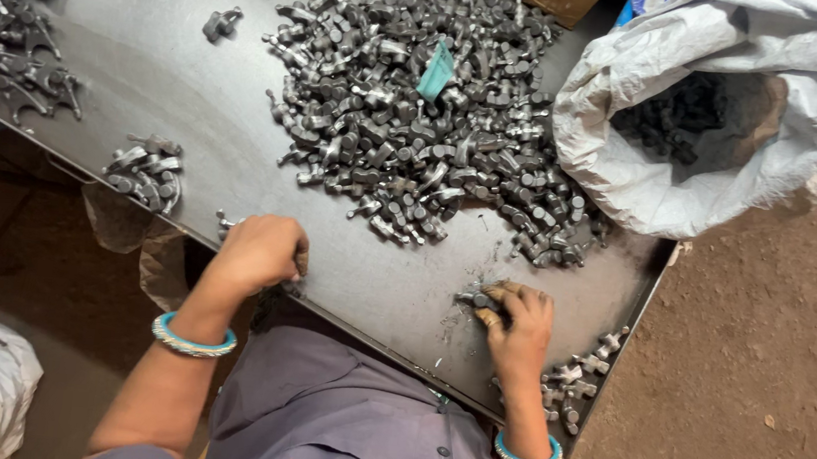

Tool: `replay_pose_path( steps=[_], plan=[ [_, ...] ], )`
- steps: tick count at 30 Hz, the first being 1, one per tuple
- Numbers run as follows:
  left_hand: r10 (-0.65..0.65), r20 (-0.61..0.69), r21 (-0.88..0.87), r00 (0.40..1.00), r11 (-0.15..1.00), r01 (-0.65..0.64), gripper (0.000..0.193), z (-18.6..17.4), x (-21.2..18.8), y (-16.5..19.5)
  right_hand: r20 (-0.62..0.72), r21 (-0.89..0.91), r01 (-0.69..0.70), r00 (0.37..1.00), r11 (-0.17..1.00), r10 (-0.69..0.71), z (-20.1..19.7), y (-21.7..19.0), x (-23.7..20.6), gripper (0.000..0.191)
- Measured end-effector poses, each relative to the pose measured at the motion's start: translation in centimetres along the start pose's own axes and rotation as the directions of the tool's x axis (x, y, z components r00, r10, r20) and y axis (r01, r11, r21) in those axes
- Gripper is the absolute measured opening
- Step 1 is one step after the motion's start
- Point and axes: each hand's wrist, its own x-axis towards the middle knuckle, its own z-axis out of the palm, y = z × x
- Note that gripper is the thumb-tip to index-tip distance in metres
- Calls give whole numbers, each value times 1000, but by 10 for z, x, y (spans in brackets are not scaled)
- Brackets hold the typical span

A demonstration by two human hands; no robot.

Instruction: The person empties a sack of small metal castings onto a metal table, then sorts through the pile by hand, picking up individual castings, turning them over, and tossing accepted pieces into an open sack at the edge of the table while rejected pieces are set aside.

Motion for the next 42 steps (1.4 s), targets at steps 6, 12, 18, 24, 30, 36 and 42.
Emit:
replay_pose_path(
  steps=[6, 12, 18, 24, 30, 36, 42],
  plan=[
    [223, -297, -212, 929, 933, -292, 37, 33, 9, 49, -50, 218, -25, 998, 976, 37, -15, -37, -11, 36],
    [411, -197, -942, 890, 171, -288, 44, 130, 27, 109, 218, 634, -296, 955, 715, 202, -2, -25, -19, 37],
    [319, 115, -985, 941, -85, 149, 25, 176, 47, 112, 458, 845, -515, 837, 147, 299, 21, 26, -35, 30],
    [309, 95, -989, 946, -83, 127, 28, 187, 52, 113, 465, 822, -537, 824, 187, 323, 28, 31, -44, 27],
    [246, 145, -957, 958, -213, 200, 27, 162, 60, 106, 15, 208, 2, 1000, 978, -6, -16, -8, -20, 29],
    [229, 163, -872, 960, -421, 249, 28, 131, 61, 99, 94, -120, 114, 990, 986, -103, -9, -22, 6, 30],
    [230, 251, -873, 940, -366, 323, 37, 140, 57, 108, 100, 904, -184, 969, 385, 226, -3, 17, -1, 29]
  ],
)
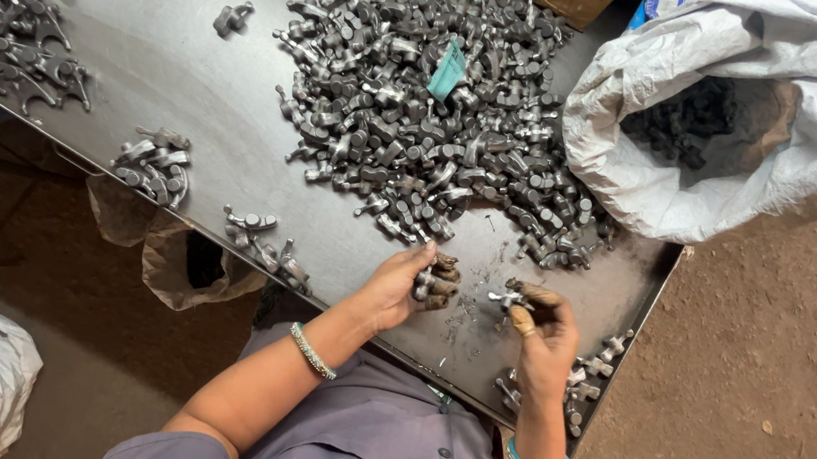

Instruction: The person empties a sack of small metal castings onto a metal table, then sorts through the pile by hand, picking up individual castings, turning them over, and tossing accepted pieces into an open sack at the edge of the table while rejected pieces are set aside.

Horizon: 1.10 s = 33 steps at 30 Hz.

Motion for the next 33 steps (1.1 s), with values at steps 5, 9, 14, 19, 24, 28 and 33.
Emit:
replay_pose_path(
  steps=[5, 9, 14, 19, 24, 28, 33],
  plan=[
    [118, 90, 474, 989, 868, -147, 33, 5, 6, -27, 2, 479, -257, 956, 839, 292, -19, 14, -10, 35],
    [140, 181, 467, 973, 859, -210, 31, 7, 5, -43, 51, 536, -332, 930, 776, 363, -18, 24, -13, 35],
    [64, 191, 302, 980, 946, -120, 32, 2, 4, -38, 35, 398, -318, 942, 860, 333, 2, 23, -14, 34],
    [-9, 52, 126, 999, 992, 2, 42, -11, -4, -13, 339, -182, 215, 930, 960, -144, 47, -6, -12, 35],
    [197, -88, 204, 977, 963, -175, 36, -32, -24, 41, 274, -615, 266, 955, 743, -115, 104, -34, 30, 41],
    [716, -75, 874, 694, 383, -300, 48, -36, -47, 78, 345, -804, 375, 926, 461, -151, 147, -37, 52, 68],
    [806, 18, 998, 592, 19, -57, 59, -27, -58, 94, 335, -820, 339, 937, 460, -94, 153, -32, 62, 57]
  ],
)
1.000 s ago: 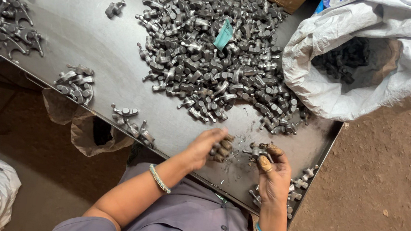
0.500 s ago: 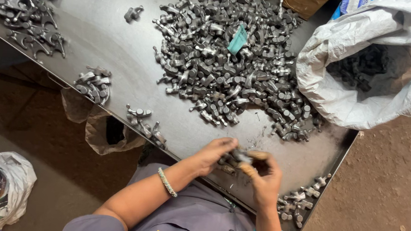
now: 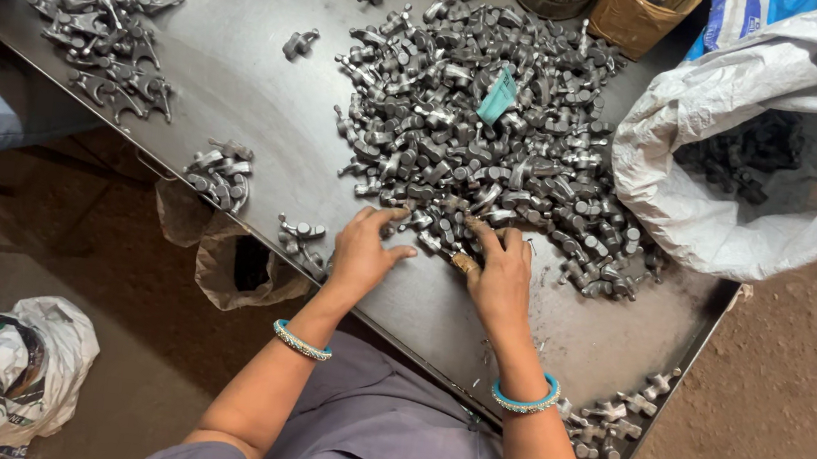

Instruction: The person empties a sack of small metal castings onto a metal table, then sorts through the pile by hand, picking up individual castings, turning them over, and tossing accepted pieces into an open sack at the edge of the table while rejected pieces are set aside.

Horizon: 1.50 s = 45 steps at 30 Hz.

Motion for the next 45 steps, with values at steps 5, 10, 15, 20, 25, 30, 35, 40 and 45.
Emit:
replay_pose_path(
  steps=[5, 10, 15, 20, 25, 30, 35, 40, 45],
  plan=[
    [61, 35, -24, 998, 998, -60, 55, 19, -3, 1, 1, 17, -8, 1000, 1000, 8, 0, 21, -17, 46],
    [71, 164, -97, 984, 994, -55, 52, 40, -15, 5, -85, 116, -14, 996, 993, 24, -14, 43, -50, 39],
    [7, 414, -231, 910, 968, 98, 43, 65, -29, 26, -172, 201, -77, 979, 977, 112, -30, 59, -82, 39],
    [327, 236, -365, 915, 902, -229, 39, 76, -36, 38, -171, 315, -217, 945, 924, 280, -38, 68, -108, 41],
    [310, 501, -519, 808, 855, -7, 33, 75, -54, 24, -2, 664, -233, 950, 710, 313, -24, 58, -116, 50],
    [98, 598, -396, 796, 899, 187, 25, 46, -46, -4, -130, 227, -90, 984, 970, 122, -31, 56, -98, 52],
    [-69, 603, 138, 795, 990, -19, 27, -24, -19, -26, -169, 33, -155, 973, 987, 159, -24, 69, -80, 45],
    [-66, 476, 454, 877, 873, -181, 26, -50, -20, -14, -45, 442, -317, 927, 840, 373, -14, 104, -90, 32],
    [7, 371, 460, 929, 867, -190, 32, -49, -23, 0, 224, 917, -333, 885, 218, 408, -13, 139, -115, 33]
  ],
)
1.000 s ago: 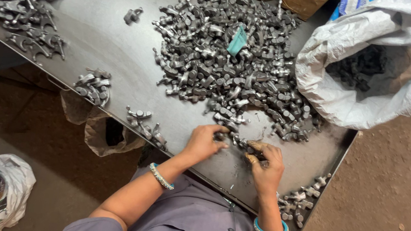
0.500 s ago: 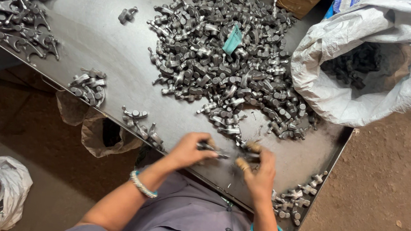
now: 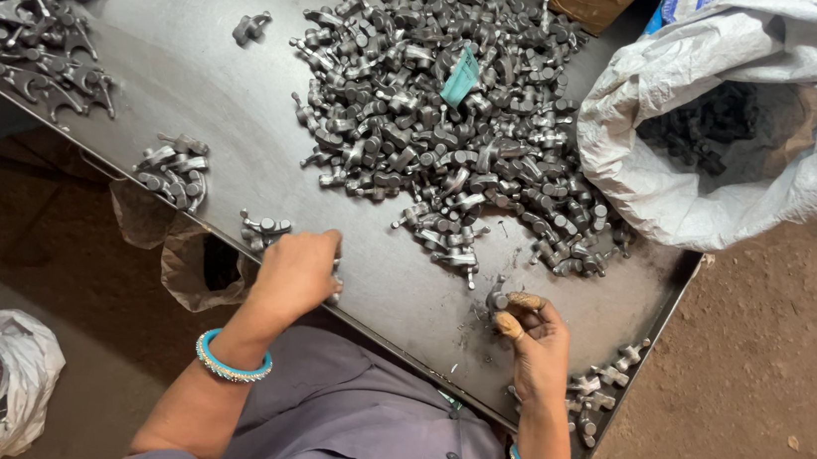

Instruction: The person empties a sack of small metal castings onto a metal table, then sorts through the pile by hand, picking up individual castings, turning them over, and tossing accepted pieces into an open sack at the edge of the table while rejected pieces are set aside.

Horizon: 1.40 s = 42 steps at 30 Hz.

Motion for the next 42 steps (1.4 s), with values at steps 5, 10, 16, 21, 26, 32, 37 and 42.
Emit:
replay_pose_path(
  steps=[5, 10, 16, 21, 26, 32, 37, 42],
  plan=[
    [128, 40, -463, 991, 881, -95, 44, 30, 8, 41, 88, 357, -260, 966, 897, 245, -16, 13, -1, 31],
    [206, 263, -900, 943, 405, 163, 51, 91, 9, 83, 113, 408, -363, 931, 838, 348, -10, 13, -4, 34],
    [272, 456, -841, 848, -179, 510, 50, 131, 14, 91, 239, -96, -27, 970, 995, 50, 39, -10, -18, 37],
    [108, 286, -931, 952, -207, 302, 27, 105, 28, 67, 292, -781, 454, 873, 429, -392, 89, -41, 9, 45],
    [-191, -187, -791, 964, 611, -33, 49, 59, 45, 44, 384, -867, 484, 803, 122, -456, 126, -39, 18, 51],
    [-159, -156, -568, 975, 822, 44, 52, 54, 54, 44, 252, -901, 377, 859, 217, -446, 101, -30, 17, 41],
    [-85, -48, -585, 995, 810, 40, 38, 70, 48, 49, -4, -675, 204, 960, 709, -279, 47, -16, 17, 33],
    [6, 85, -634, 996, 772, 50, 36, 90, 37, 70, -101, 250, -94, 987, 964, 122, -5, 4, 13, 26]
  ],
)
